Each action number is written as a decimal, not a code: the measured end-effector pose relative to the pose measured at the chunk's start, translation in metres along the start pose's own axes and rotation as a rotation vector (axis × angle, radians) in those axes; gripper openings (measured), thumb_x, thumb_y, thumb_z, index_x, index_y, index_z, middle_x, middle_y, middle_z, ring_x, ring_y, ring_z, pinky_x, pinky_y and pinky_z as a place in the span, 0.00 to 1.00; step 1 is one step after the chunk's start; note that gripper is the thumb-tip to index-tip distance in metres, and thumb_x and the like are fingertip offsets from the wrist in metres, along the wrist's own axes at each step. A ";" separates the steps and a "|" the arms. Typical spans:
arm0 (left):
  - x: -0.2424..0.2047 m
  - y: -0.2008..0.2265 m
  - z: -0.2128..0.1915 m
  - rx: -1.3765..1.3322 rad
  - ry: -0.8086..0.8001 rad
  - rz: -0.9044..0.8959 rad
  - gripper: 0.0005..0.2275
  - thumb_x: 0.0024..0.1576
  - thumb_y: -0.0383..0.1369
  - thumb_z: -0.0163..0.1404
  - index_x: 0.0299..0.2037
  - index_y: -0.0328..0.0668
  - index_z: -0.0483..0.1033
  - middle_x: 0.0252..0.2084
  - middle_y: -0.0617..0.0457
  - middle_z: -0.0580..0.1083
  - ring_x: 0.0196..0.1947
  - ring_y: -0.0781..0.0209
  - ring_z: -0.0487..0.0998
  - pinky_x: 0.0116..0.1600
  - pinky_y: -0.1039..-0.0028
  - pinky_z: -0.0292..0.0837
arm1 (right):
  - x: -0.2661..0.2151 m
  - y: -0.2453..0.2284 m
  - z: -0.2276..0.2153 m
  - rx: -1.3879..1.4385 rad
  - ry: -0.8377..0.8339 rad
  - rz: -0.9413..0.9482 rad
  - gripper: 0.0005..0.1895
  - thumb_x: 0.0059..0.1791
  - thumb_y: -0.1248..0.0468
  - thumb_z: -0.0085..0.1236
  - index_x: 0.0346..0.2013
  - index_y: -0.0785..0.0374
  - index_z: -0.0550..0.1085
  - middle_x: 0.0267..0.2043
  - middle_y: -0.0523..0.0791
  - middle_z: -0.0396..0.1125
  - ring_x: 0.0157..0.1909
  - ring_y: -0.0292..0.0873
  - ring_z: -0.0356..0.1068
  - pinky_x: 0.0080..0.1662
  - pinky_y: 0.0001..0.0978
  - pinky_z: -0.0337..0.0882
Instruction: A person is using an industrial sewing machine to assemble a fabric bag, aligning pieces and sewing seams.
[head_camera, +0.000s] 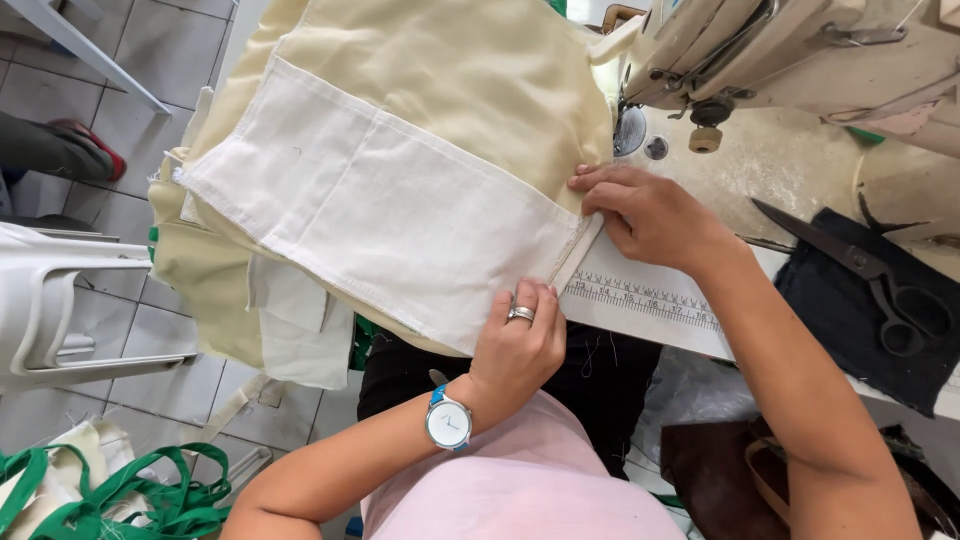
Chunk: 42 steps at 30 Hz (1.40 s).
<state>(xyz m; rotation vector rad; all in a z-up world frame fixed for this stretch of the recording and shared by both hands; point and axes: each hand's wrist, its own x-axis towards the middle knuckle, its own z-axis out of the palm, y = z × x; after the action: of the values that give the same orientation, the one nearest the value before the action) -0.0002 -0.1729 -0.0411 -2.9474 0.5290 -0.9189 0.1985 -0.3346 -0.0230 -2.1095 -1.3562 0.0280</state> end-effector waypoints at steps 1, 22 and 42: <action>0.001 -0.001 -0.005 0.000 -0.003 -0.001 0.09 0.58 0.22 0.48 0.43 0.24 0.80 0.37 0.36 0.73 0.42 0.38 0.76 0.44 0.57 0.70 | 0.001 -0.001 -0.001 0.003 -0.001 0.001 0.08 0.50 0.74 0.52 0.37 0.59 0.76 0.51 0.46 0.75 0.61 0.50 0.72 0.65 0.44 0.69; -0.004 -0.005 -0.014 -0.081 0.089 -0.092 0.06 0.57 0.21 0.51 0.39 0.31 0.81 0.41 0.40 0.78 0.48 0.42 0.82 0.54 0.53 0.74 | -0.012 -0.018 -0.013 0.122 0.012 0.031 0.12 0.43 0.73 0.60 0.38 0.57 0.81 0.51 0.45 0.77 0.64 0.51 0.71 0.70 0.49 0.61; -0.045 -0.011 -0.017 -0.103 0.127 -0.190 0.04 0.61 0.28 0.50 0.40 0.43 0.79 0.28 0.53 0.66 0.35 0.55 0.72 0.46 0.62 0.64 | -0.021 -0.009 0.012 -0.087 0.111 -0.110 0.06 0.55 0.57 0.59 0.43 0.44 0.82 0.53 0.39 0.74 0.64 0.41 0.70 0.72 0.43 0.55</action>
<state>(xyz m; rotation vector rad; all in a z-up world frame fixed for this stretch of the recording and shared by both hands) -0.0411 -0.1469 -0.0503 -3.0897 0.3119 -1.1353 0.1775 -0.3437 -0.0343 -2.0706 -1.4273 -0.1932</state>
